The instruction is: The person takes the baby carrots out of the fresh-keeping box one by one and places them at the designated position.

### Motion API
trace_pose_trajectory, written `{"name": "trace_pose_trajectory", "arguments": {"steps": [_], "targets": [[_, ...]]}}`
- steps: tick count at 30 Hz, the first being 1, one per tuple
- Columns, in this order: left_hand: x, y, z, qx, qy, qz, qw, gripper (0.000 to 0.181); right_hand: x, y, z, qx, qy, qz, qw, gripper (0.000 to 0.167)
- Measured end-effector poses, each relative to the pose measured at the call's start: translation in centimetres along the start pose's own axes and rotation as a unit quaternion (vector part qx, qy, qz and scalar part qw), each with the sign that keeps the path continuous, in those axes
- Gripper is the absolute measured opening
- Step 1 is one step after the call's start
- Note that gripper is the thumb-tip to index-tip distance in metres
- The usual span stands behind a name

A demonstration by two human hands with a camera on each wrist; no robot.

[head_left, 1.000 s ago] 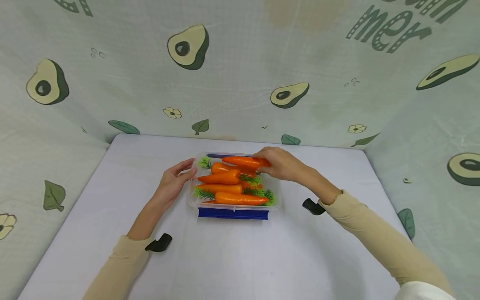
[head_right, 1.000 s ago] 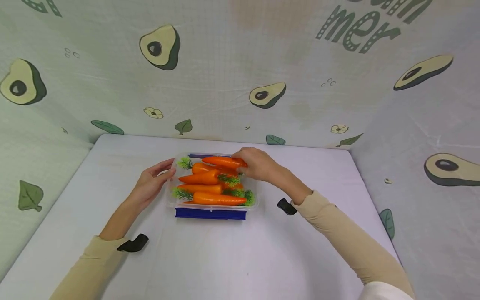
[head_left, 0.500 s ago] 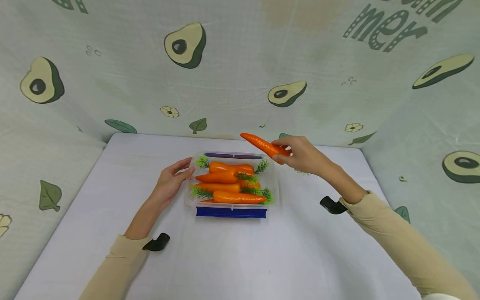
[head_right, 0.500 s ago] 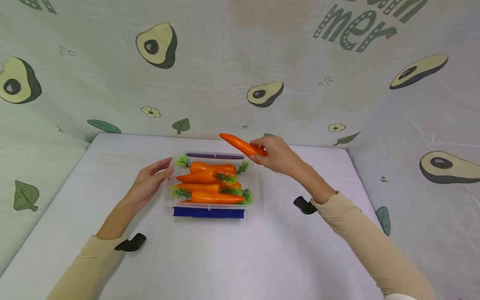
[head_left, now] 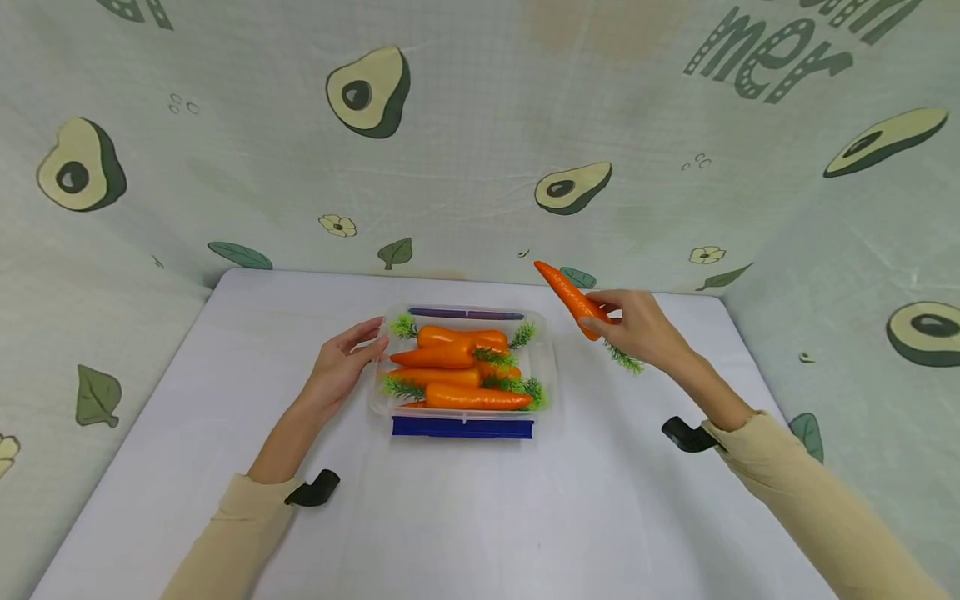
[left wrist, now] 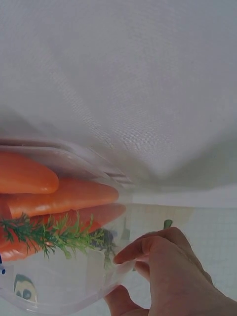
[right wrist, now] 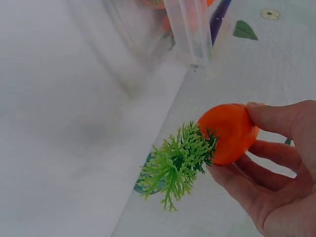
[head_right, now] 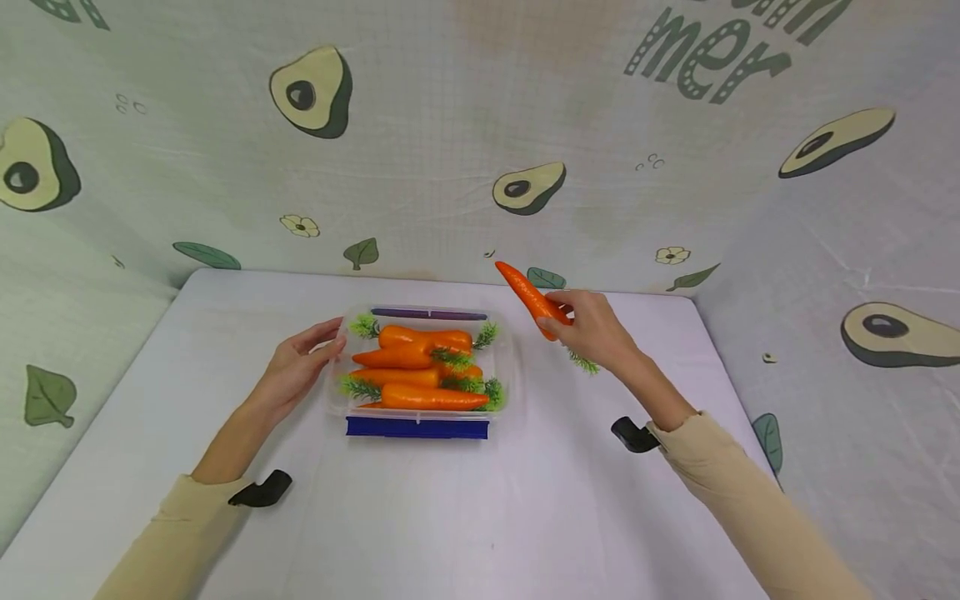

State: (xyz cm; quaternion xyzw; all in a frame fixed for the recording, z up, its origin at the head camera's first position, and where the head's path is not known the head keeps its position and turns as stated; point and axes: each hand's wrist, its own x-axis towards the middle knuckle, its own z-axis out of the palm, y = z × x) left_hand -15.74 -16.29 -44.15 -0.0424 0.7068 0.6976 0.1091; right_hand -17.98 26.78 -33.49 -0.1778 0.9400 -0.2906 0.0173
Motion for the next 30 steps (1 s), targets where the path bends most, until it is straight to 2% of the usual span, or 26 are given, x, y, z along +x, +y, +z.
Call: {"name": "trace_pose_trajectory", "arguments": {"steps": [13, 20, 30], "targets": [[0.1, -0.2, -0.1, -0.002, 0.002, 0.006, 1.0, 0.059, -2.1, 4.5, 2.3, -0.004, 0.019, 0.049, 0.9986, 0.045], [0.0, -0.3, 0.0, 0.0, 0.004, -0.004, 1.0, 0.059, -2.5, 6.3, 4.2, 0.028, 0.017, 0.095, 0.995, 0.047], [0.0, -0.5, 0.2, -0.006, 0.01, 0.0, 0.9999, 0.057, -2.6, 7.8, 6.0, 0.08, 0.007, 0.166, 0.9829, 0.055]]}}
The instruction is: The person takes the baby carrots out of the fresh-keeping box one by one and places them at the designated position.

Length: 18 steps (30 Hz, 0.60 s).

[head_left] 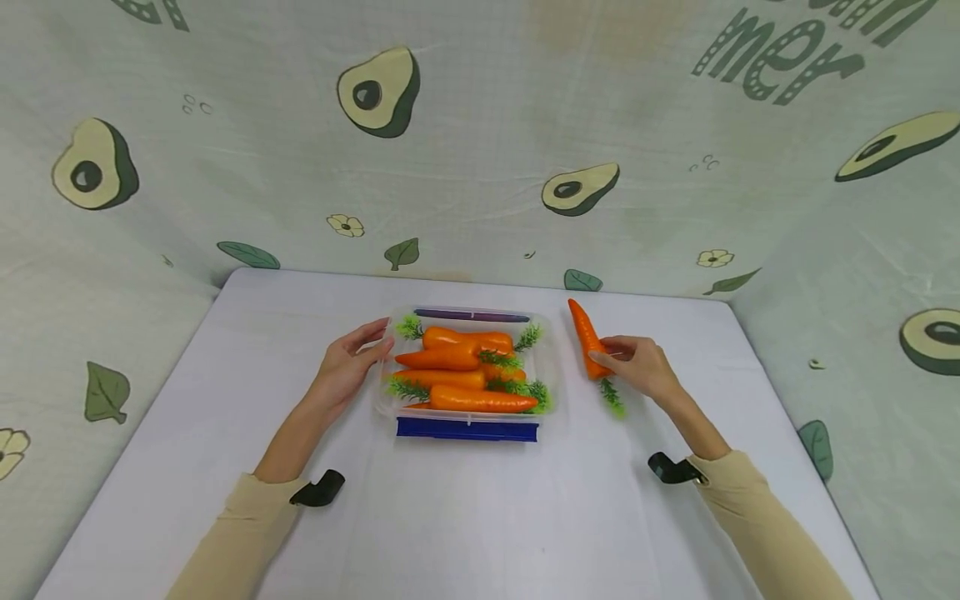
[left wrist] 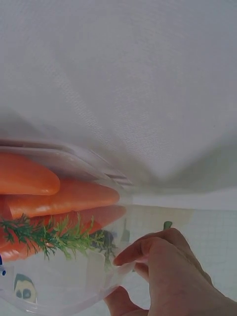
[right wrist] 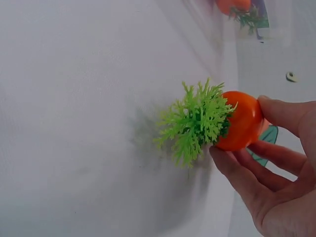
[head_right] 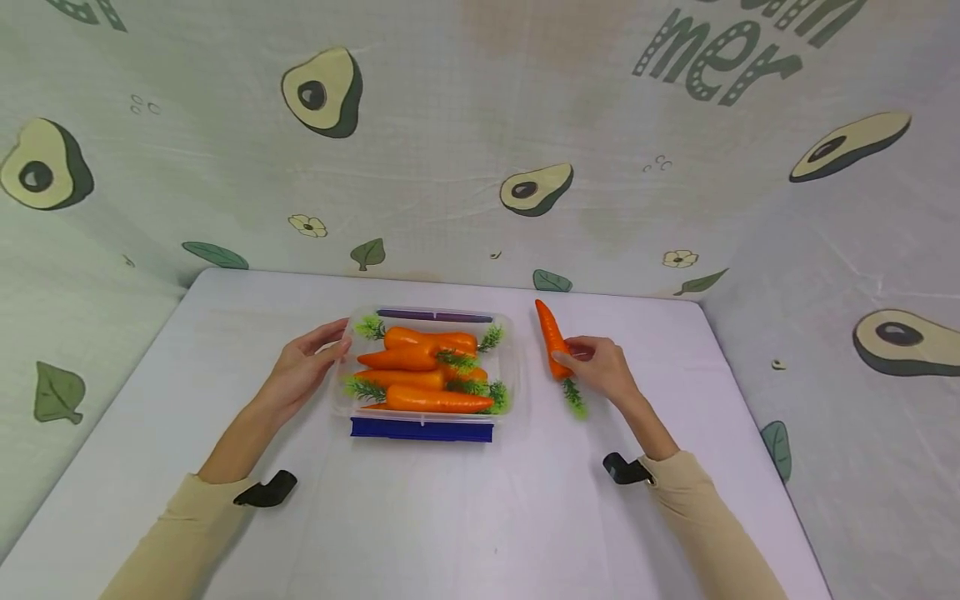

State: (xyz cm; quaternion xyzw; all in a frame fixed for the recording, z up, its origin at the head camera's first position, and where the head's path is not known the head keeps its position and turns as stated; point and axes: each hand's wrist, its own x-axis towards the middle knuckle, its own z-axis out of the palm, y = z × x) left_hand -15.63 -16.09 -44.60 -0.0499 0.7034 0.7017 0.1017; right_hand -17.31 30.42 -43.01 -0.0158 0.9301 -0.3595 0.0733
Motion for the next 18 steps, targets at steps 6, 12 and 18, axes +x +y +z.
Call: {"name": "trace_pose_trajectory", "arguments": {"steps": [6, 12, 18], "targets": [[-0.08, 0.1, 0.04, -0.001, 0.001, -0.004, 1.0, 0.057, 0.08, 0.42, 0.34, 0.016, -0.002, 0.017, 0.9997, 0.059], [-0.17, 0.3, 0.1, -0.006, 0.002, -0.003, 1.0, 0.057, 0.32, 0.54, 0.54, 0.011, -0.009, 0.027, 0.9995, 0.063], [-0.11, 0.25, 0.12, -0.009, 0.002, -0.005, 0.9999, 0.057, 0.51, 0.52, 0.66, 0.009, -0.018, 0.04, 0.999, 0.065]]}}
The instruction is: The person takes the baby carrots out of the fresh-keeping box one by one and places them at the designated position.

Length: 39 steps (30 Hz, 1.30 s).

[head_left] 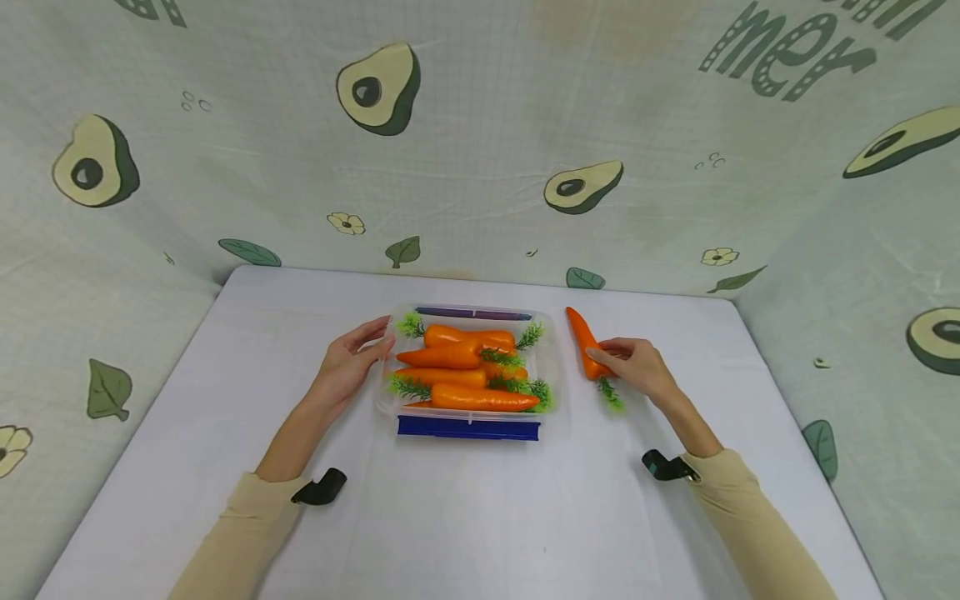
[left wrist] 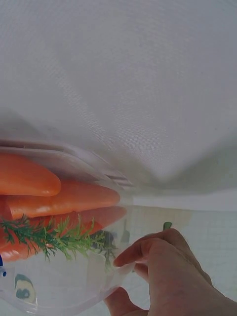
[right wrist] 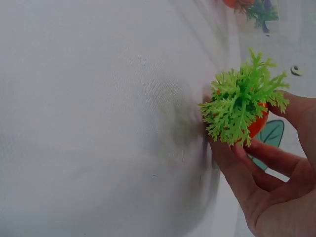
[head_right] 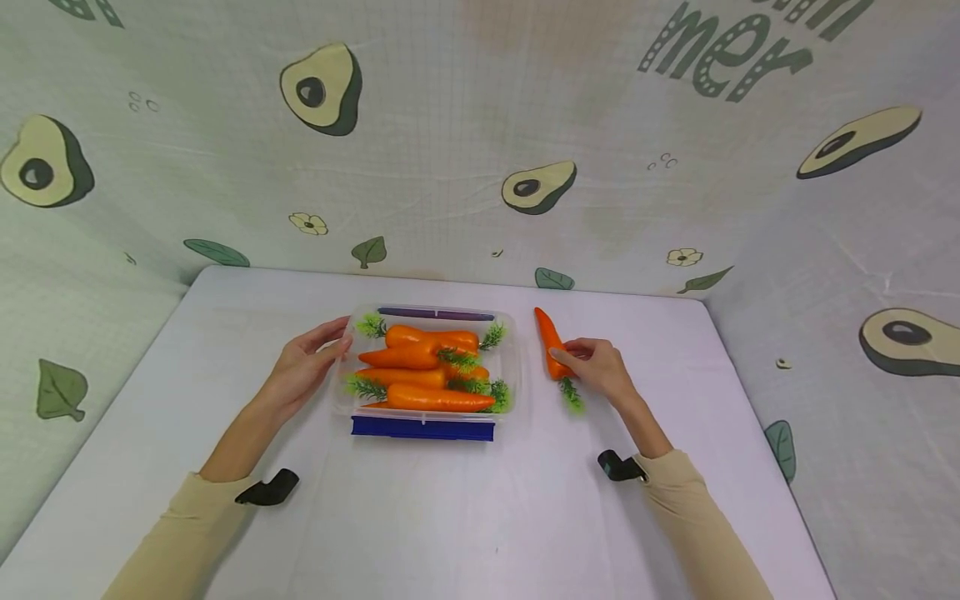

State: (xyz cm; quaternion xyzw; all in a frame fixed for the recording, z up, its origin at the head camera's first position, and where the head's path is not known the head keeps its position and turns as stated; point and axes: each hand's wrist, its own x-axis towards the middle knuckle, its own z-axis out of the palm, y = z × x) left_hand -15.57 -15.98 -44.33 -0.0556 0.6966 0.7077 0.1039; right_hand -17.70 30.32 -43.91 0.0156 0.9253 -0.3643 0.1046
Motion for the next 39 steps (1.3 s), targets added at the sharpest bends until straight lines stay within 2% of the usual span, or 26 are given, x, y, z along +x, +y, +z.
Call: {"name": "trace_pose_trajectory", "arguments": {"steps": [5, 12, 19, 29, 35, 39], "targets": [[0.0, 0.0, 0.0, 0.0, -0.001, -0.002, 1.0, 0.058, 0.0, -0.1, -0.1, -0.009, -0.007, -0.01, 0.9999, 0.064], [0.1, -0.1, -0.1, -0.004, -0.001, 0.004, 1.0, 0.058, -0.2, -0.7, -0.6, 0.0, -0.023, -0.052, 0.9984, 0.054], [0.1, -0.1, -0.1, -0.005, 0.0, 0.004, 1.0, 0.058, -0.2, -1.5, -1.0, -0.032, -0.018, -0.079, 0.9962, 0.049], [0.0, 0.1, 0.0, -0.008, -0.001, 0.002, 1.0, 0.059, -0.5, -3.1, -1.4, -0.035, -0.042, -0.094, 0.9942, 0.042], [0.0, -0.1, -0.1, 0.0, -0.004, 0.007, 1.0, 0.06, -0.4, -2.9, -1.1, -0.03, -0.056, -0.087, 0.9942, 0.041], [0.0, -0.4, -0.1, -0.011, -0.01, 0.017, 0.9997, 0.06, -0.2, -2.7, -0.9, -0.034, -0.056, -0.09, 0.9938, 0.04]]}}
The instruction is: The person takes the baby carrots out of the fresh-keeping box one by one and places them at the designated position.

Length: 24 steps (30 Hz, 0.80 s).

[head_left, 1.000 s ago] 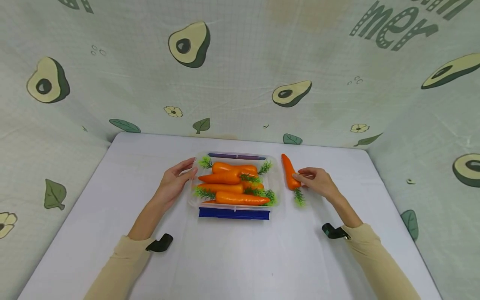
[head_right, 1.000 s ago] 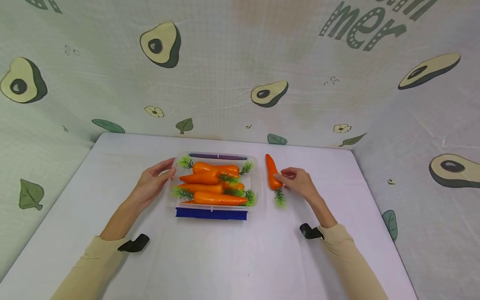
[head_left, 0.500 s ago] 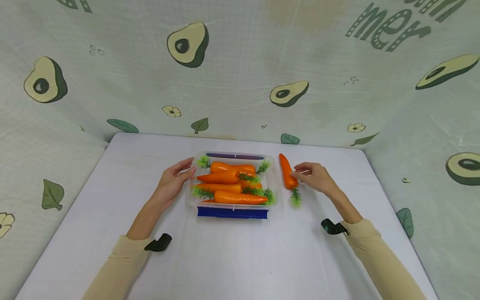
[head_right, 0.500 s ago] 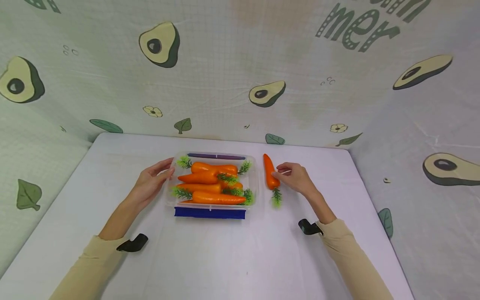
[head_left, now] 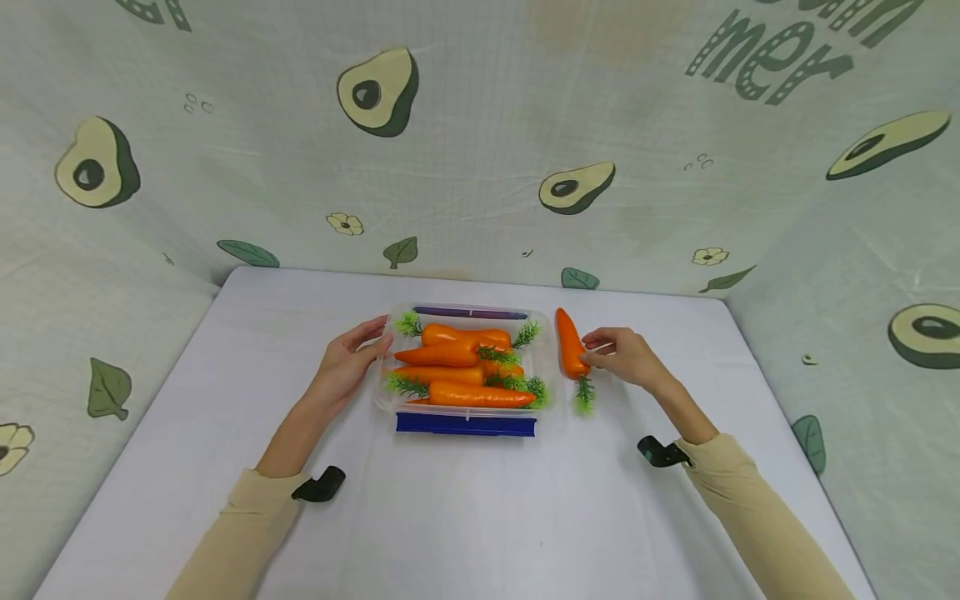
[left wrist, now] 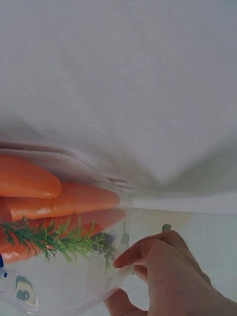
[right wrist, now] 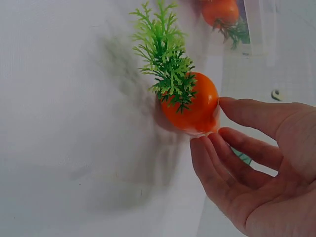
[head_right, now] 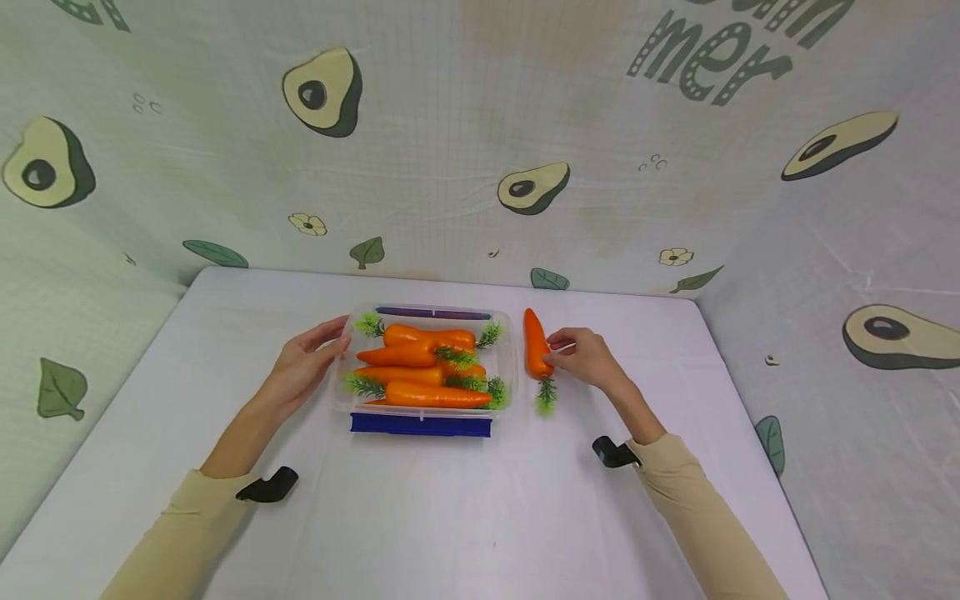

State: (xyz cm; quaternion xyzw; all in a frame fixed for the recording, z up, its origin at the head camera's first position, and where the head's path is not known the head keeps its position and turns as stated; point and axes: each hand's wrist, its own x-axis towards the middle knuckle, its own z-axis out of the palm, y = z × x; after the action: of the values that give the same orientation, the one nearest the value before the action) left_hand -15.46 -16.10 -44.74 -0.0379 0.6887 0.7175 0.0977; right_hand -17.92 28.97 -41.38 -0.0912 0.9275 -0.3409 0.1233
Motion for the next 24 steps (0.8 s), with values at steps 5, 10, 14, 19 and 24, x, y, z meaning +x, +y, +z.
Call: {"name": "trace_pose_trajectory", "arguments": {"steps": [5, 10, 14, 19, 24], "targets": [[0.1, -0.2, 0.1, -0.012, -0.002, 0.003, 0.9999, 0.058, 0.0, -0.2, 0.0, -0.006, 0.001, -0.003, 1.0, 0.039], [0.0, -0.1, 0.1, -0.015, -0.006, 0.003, 0.9999, 0.058, -0.2, -0.8, -0.4, -0.016, 0.009, -0.02, 0.9996, 0.038], [-0.1, 0.1, 0.1, -0.02, -0.007, 0.005, 0.9998, 0.059, -0.1, -1.7, -0.9, -0.028, 0.013, -0.039, 0.9987, 0.037], [-0.1, 0.1, 0.1, -0.024, -0.007, 0.005, 0.9997, 0.06, 0.1, -3.4, -1.4, -0.039, 0.003, -0.049, 0.998, 0.037], [0.0, 0.1, 0.1, -0.034, -0.006, 0.002, 0.9994, 0.06, 0.3, -5.5, -1.8, -0.039, -0.006, -0.072, 0.9966, 0.033]]}}
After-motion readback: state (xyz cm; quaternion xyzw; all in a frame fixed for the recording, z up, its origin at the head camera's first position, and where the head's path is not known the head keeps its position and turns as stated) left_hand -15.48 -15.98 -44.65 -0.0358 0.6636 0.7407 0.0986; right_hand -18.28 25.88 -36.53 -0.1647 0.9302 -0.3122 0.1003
